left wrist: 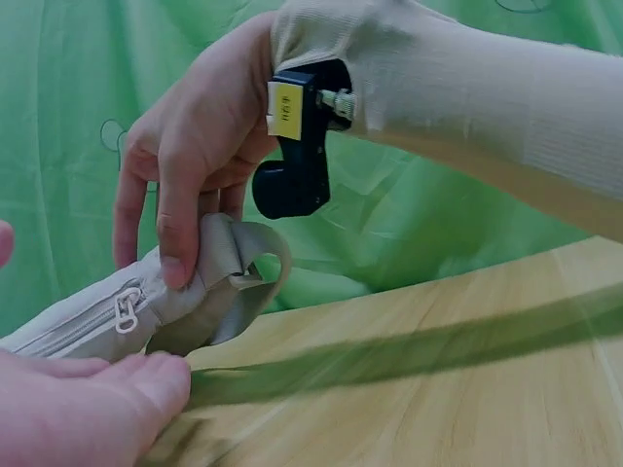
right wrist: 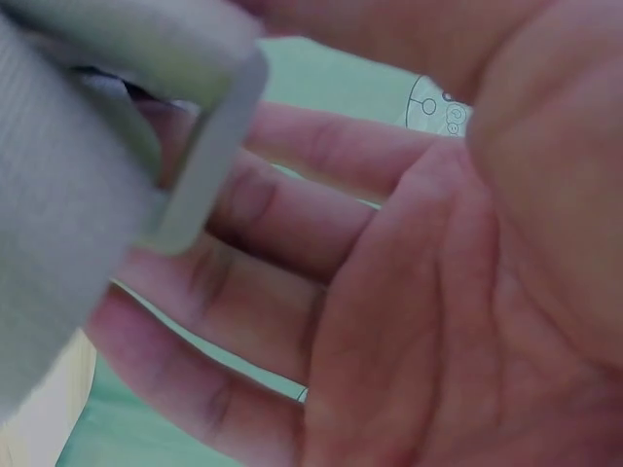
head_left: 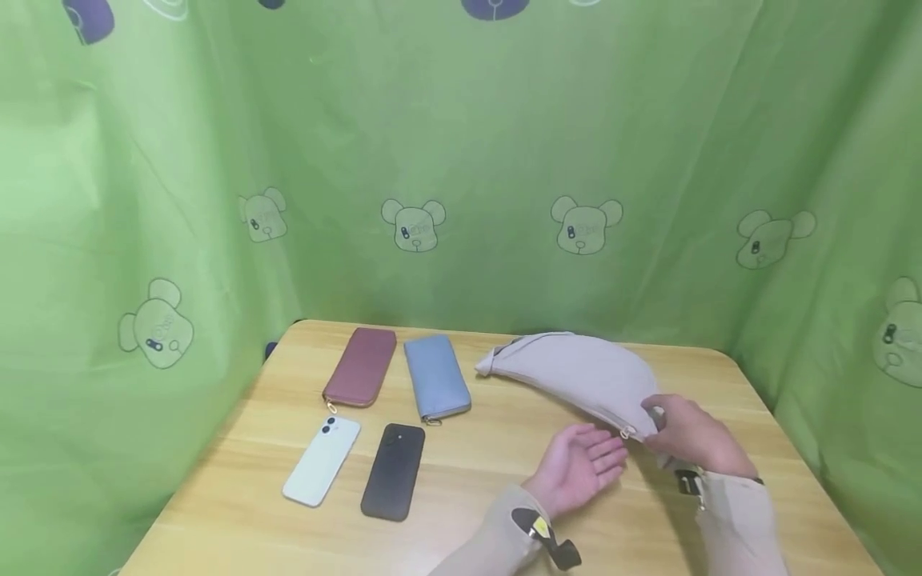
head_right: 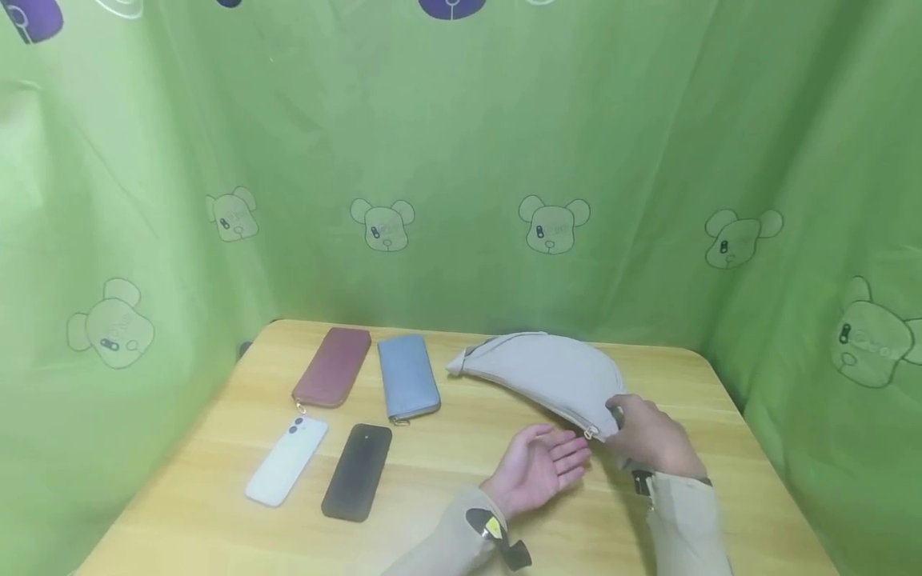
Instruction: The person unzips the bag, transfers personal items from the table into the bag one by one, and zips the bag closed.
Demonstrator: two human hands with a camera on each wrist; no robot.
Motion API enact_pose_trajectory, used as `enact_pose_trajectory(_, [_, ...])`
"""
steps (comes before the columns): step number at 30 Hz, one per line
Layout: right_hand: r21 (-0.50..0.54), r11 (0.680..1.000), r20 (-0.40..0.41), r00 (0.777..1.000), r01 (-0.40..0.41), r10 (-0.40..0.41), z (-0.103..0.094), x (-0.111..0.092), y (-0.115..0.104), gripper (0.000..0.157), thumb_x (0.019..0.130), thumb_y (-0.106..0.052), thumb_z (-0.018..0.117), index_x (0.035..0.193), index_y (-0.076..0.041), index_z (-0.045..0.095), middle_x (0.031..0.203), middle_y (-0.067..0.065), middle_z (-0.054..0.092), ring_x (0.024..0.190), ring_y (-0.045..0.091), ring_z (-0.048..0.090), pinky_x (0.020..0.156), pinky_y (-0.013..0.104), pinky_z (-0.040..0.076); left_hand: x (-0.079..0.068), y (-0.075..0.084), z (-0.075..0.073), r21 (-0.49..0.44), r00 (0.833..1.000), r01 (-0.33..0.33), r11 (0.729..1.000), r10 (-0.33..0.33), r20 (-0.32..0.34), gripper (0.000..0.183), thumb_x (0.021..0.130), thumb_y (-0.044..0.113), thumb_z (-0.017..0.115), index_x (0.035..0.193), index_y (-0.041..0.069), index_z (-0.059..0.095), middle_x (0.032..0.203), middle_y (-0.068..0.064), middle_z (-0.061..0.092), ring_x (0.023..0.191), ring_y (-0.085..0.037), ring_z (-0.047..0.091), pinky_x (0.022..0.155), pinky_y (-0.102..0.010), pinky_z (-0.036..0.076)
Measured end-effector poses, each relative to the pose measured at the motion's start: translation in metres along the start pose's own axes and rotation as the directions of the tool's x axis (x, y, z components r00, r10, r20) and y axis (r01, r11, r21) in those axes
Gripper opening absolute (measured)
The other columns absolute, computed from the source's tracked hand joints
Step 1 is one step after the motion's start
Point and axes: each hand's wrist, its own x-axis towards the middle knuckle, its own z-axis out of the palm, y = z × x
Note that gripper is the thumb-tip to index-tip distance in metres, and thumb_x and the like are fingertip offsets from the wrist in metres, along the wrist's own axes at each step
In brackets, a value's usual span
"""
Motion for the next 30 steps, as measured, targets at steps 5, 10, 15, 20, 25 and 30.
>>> enact_pose_trajectory(5, [-0.004,1.0,0.02,1.0,-0.014,0.014,-0.001,-0.002,-0.002,0.072,0.082,-0.007,0.074,0.141,0.02,0.042,0.092,0.017,0.069,0.058,0.017,0.065,0.058,0.036,0.058,-0.003,0.003,0.004,-0.016,0.999,0.017,1.0,-0.016,0.045,0.085,0.099,0.041,0.054,0.155,-0.014,0.023,0.16,-0.032,0.037,0.154,-0.044,0.032,0.134,-0.053,0.02])
enact_pose_trajectory(10, [-0.022,1.0,0.009,1.0,-0.009,0.01,-0.007,-0.001,-0.007,0.072,0.083,-0.01,0.076,0.14,0.019,0.044,0.094,0.018,0.069,0.058,0.017,0.065,0.06,0.035,0.057,0.002,0.006,0.007,-0.006,0.999,0.019,1.0,-0.018,0.043,0.078,0.1,0.038,0.053,0.154,-0.012,0.03,0.154,-0.027,0.047,0.151,-0.042,0.038,0.133,-0.051,0.024])
enact_pose_trajectory(15, [-0.024,1.0,0.029,1.0,-0.007,0.007,-0.001,-0.003,-0.006,0.071,0.082,-0.01,0.078,0.139,0.019,0.046,0.095,0.017,0.07,0.062,0.017,0.065,0.065,0.037,0.058,0.003,-0.002,0.004,-0.024,0.998,0.007,1.0,-0.008,-0.058,0.058,0.101,0.027,0.053,0.145,-0.01,0.045,0.146,-0.025,0.054,0.143,-0.039,0.049,0.13,-0.051,0.031])
enact_pose_trajectory(20, [-0.008,1.0,0.038,0.999,-0.014,0.014,0.005,-0.003,-0.008,0.07,0.084,-0.007,0.076,0.14,0.019,0.044,0.095,0.018,0.07,0.06,0.016,0.066,0.065,0.037,0.06,0.006,-0.004,0.001,-0.002,0.995,-0.002,1.0,0.002,-0.096,0.043,0.101,0.02,0.055,0.135,-0.006,0.055,0.137,-0.02,0.06,0.131,-0.031,0.058,0.127,-0.047,0.038])
enact_pose_trajectory(25, [0.001,1.0,0.025,0.999,-0.027,0.027,0.005,-0.003,-0.009,0.07,0.084,-0.006,0.075,0.141,0.019,0.043,0.097,0.019,0.069,0.058,0.016,0.066,0.064,0.035,0.058,0.01,-0.007,-0.002,0.075,0.994,-0.006,0.997,0.014,-0.108,0.034,0.101,0.014,0.058,0.128,-0.005,0.063,0.122,-0.016,0.07,0.113,-0.023,0.068,0.12,-0.044,0.047])
enact_pose_trajectory(30, [0.021,0.999,0.032,0.998,-0.047,0.047,0.003,-0.005,-0.009,0.071,0.084,-0.006,0.074,0.142,0.018,0.042,0.097,0.018,0.068,0.059,0.017,0.066,0.062,0.034,0.058,0.014,-0.011,0.0,0.146,0.99,-0.015,0.989,0.035,-0.135,0.026,0.098,0.007,0.064,0.122,-0.003,0.069,0.11,-0.012,0.076,0.098,-0.017,0.073,0.109,-0.04,0.057])
